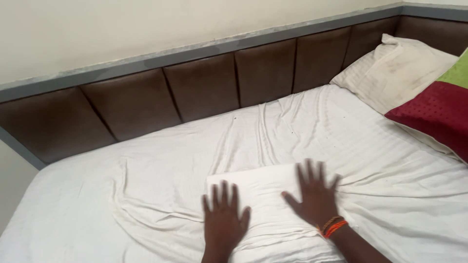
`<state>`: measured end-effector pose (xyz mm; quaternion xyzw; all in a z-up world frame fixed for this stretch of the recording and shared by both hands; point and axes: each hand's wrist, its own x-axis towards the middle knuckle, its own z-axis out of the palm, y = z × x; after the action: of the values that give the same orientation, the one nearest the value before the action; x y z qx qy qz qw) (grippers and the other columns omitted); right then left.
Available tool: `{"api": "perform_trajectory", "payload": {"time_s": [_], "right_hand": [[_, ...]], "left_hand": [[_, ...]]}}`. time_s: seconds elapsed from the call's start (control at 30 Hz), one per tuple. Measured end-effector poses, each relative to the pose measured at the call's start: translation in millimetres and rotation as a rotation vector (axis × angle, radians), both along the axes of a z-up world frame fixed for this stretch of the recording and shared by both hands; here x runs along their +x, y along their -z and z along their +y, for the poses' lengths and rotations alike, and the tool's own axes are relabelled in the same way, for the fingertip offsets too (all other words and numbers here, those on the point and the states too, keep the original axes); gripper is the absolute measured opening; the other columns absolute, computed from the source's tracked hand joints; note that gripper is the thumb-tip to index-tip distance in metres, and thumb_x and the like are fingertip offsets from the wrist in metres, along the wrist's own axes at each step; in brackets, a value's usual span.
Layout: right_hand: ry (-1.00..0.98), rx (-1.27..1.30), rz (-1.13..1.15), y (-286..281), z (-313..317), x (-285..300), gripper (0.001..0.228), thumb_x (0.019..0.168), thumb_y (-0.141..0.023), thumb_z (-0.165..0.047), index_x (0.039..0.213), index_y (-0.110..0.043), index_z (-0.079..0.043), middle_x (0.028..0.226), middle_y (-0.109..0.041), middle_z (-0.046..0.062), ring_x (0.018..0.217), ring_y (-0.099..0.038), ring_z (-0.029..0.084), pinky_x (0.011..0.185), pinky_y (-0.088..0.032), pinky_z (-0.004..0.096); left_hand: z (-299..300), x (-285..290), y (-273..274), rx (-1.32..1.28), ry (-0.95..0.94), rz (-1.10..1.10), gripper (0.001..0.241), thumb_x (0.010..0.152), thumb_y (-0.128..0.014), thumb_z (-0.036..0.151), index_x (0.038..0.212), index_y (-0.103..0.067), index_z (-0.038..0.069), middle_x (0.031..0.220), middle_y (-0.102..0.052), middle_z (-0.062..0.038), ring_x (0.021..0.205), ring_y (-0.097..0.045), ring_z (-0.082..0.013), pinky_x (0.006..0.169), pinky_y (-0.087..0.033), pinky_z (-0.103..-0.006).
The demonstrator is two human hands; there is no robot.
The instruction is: The person folds a white bed sheet on a bed by smoothing it out, folding it in half multiple times, and then rolling it into a compact bundle. The person then places the folded sheet on a stack of other linens and adjusts the pillows on the bed.
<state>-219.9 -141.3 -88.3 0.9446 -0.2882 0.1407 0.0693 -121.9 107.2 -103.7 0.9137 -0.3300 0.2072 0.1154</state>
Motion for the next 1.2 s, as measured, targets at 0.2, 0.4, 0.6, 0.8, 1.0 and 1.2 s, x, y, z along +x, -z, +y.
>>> {"api": "perform_trajectory", "payload": {"time_s": [0.2,0.4,0.6,0.8,1.0,1.2], "right_hand": [[-0.758,0.017,-0.014,16.0,44.2,-5.3,0.079,0.1,-0.052,-0.06,0.161,-0.033,-0.013,0.168,-0.022,0.019,0.152,-0.015,0.043,0.107,-0.014,0.076],[-0.738,0.486,0.282,-60.0,46.0,-31.4,0.067,0.093,-0.054,-0.064,0.152,-0.043,-0.034,0.173,-0.02,0.0,0.161,-0.01,0.03,0.121,-0.008,0.069],[-0.397,0.273,-0.005,26.7,3.6,-8.8,0.084,0.092,-0.054,-0.068,0.163,-0.03,-0.031,0.174,-0.016,0.01,0.152,-0.011,0.04,0.114,-0.014,0.069],[0.135,0.586,-0.17,-5.7,-10.8,-13.0,0.138,0.063,-0.078,-0.084,0.158,-0.028,0.004,0.149,-0.05,0.026,0.138,-0.052,0.04,0.112,-0.045,0.048],[0.03,1.08,-0.092,-4.8,-61.8,1.2,0.097,0.053,-0.085,-0.064,0.122,-0.076,0.003,0.118,-0.082,0.019,0.107,-0.079,0.028,0.094,-0.059,0.035],[-0.085,0.89,-0.276,7.8,-65.9,11.8,0.08,0.058,-0.101,-0.042,0.117,-0.069,0.002,0.109,-0.072,0.013,0.099,-0.07,0.024,0.088,-0.056,0.036]], "left_hand": [[16.3,-33.3,-21.3,0.082,0.374,0.272,0.086,0.095,-0.053,0.055,0.161,-0.029,0.007,0.165,-0.026,-0.021,0.152,-0.02,-0.0434,0.119,-0.014,-0.0625],[19.1,-46.6,-85.8,0.362,0.139,0.553,0.095,0.089,-0.047,0.077,0.161,-0.022,0.021,0.169,-0.009,-0.012,0.156,-0.005,-0.0383,0.122,-0.006,-0.0625],[13.3,-6.6,-19.9,-0.201,-0.248,0.55,0.092,0.088,-0.059,0.066,0.156,-0.036,0.01,0.161,-0.029,-0.031,0.135,-0.046,-0.0476,0.104,-0.049,-0.0558],[30.8,34.2,0.3,-0.391,-0.389,0.935,0.087,0.076,-0.079,0.055,0.129,-0.057,-0.011,0.123,-0.069,-0.03,0.111,-0.07,-0.0394,0.096,-0.056,-0.0464],[34.3,27.3,-50.4,-0.754,-0.42,1.456,0.079,0.068,-0.08,0.021,0.133,-0.046,-0.01,0.108,-0.066,-0.029,0.101,-0.07,-0.0386,0.089,-0.06,-0.0472],[37.6,35.9,-59.6,-0.841,-0.321,1.597,0.07,0.06,-0.065,0.007,0.127,-0.059,-0.011,0.1,-0.07,-0.027,0.089,-0.07,-0.037,0.08,-0.06,-0.0446]]}}
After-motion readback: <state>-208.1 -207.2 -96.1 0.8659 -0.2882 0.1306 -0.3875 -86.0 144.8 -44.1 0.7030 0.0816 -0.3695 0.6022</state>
